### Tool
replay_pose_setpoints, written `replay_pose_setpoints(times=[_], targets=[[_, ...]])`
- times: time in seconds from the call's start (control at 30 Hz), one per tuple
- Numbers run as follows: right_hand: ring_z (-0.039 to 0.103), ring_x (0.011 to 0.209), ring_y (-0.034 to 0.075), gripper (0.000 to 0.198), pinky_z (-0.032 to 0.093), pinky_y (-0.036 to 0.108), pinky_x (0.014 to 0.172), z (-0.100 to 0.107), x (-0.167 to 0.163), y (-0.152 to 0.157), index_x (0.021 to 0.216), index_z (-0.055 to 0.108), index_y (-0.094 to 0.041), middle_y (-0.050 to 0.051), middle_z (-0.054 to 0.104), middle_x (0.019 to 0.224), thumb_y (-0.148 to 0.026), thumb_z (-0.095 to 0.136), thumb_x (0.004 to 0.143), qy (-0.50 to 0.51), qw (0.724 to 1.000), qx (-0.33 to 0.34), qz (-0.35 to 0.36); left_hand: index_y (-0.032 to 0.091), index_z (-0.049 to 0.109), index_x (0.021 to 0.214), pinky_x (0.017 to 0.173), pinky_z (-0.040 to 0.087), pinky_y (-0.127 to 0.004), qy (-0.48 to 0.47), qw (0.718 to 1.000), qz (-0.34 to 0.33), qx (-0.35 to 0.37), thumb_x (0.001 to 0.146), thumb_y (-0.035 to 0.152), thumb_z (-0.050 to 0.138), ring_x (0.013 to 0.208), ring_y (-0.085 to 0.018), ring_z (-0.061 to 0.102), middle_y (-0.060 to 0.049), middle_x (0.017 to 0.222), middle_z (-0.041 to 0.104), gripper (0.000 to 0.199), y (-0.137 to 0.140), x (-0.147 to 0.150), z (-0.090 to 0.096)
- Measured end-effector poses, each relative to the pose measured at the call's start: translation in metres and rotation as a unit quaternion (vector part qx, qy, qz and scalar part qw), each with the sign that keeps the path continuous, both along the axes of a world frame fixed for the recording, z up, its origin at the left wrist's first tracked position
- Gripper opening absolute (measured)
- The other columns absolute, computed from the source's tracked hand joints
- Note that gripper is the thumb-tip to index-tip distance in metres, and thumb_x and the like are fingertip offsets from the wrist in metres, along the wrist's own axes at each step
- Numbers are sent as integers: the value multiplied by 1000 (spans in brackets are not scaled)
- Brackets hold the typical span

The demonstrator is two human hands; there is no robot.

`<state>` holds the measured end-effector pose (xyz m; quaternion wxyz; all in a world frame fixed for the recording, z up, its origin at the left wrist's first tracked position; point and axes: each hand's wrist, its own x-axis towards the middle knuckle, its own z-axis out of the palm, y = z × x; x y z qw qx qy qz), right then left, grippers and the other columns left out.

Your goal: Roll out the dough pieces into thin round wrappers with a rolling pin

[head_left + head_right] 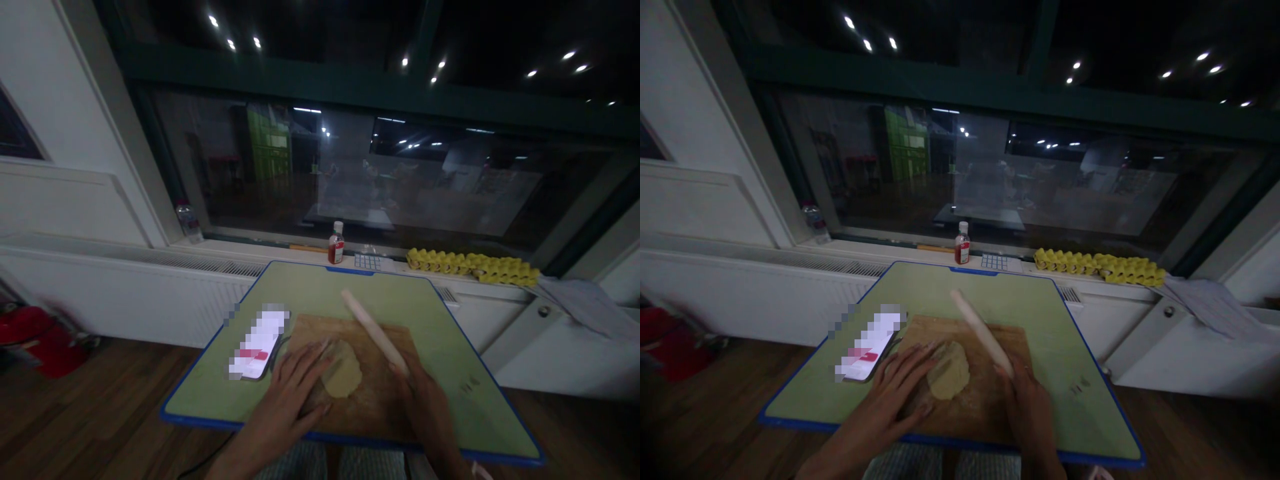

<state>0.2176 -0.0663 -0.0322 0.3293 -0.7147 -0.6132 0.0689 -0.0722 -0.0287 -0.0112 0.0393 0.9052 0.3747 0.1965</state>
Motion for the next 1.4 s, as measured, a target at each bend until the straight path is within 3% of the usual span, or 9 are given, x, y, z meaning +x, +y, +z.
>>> replay_pose_setpoints(times=[0.13,0.23,0.37,0.53,0.63,0.73,0.93,1.2,1.4], targets=[[63,115,24,49,51,35,97,7,7,2,130,57,-20,10,65,128,-50,40,95,152,985,83,4,42,27,152,116,32,-47,7,999,-32,-36,98,39,53,145,-24,30,3,162,26,60,11,7,7],[62,115,24,51,49,37,101,10,9,3,130,55,-17,11,65,127,-51,45,93,203,975,87,7,40,40,147,116,32,-47,10,999,-21,-37,97,37,56,143,-23,34,2,158,35,53,18,19,5],[58,122,25,54,44,40,107,10,7,3,136,52,-19,11,62,133,-50,48,93,210,974,78,18,35,50,141,114,34,-47,10,999,12,-33,94,47,58,139,-26,40,0,153,45,48,16,42,1],[52,130,25,55,41,43,111,10,5,2,140,48,-21,10,55,142,-50,48,93,206,975,74,25,28,46,144,113,34,-51,9,997,73,-37,96,51,52,140,-29,39,-6,153,43,54,13,67,1],[50,132,25,56,39,43,112,8,6,3,142,46,-21,9,52,146,-50,47,94,200,976,76,34,27,38,150,118,26,-50,18,998,34,-54,92,57,55,144,-28,32,-6,157,37,67,21,69,9],[46,135,24,56,36,43,114,7,6,3,143,45,-22,9,47,150,-48,46,94,187,979,77,39,28,42,146,117,29,-44,19,996,-8,-84,88,57,60,142,-26,35,-5,155,40,67,32,64,19],[63,115,25,52,50,39,98,6,4,3,137,52,-23,8,69,121,-49,46,93,168,984,63,7,28,52,137,107,40,-45,20,996,16,-87,77,63,69,132,-32,45,-8,143,50,72,38,58,25],[70,99,26,46,56,37,82,5,2,1,127,59,-25,7,72,112,-50,44,92,128,990,47,-22,23,53,140,103,38,-56,59,980,182,-63,77,76,59,124,-40,49,-17,134,55,82,10,62,21],[71,96,26,46,56,36,80,9,0,-2,130,57,-26,6,71,117,-51,41,94,110,993,30,-6,26,44,147,107,34,-59,53,987,104,-108,70,82,60,127,-40,48,-15,137,55,97,3,34,16]])
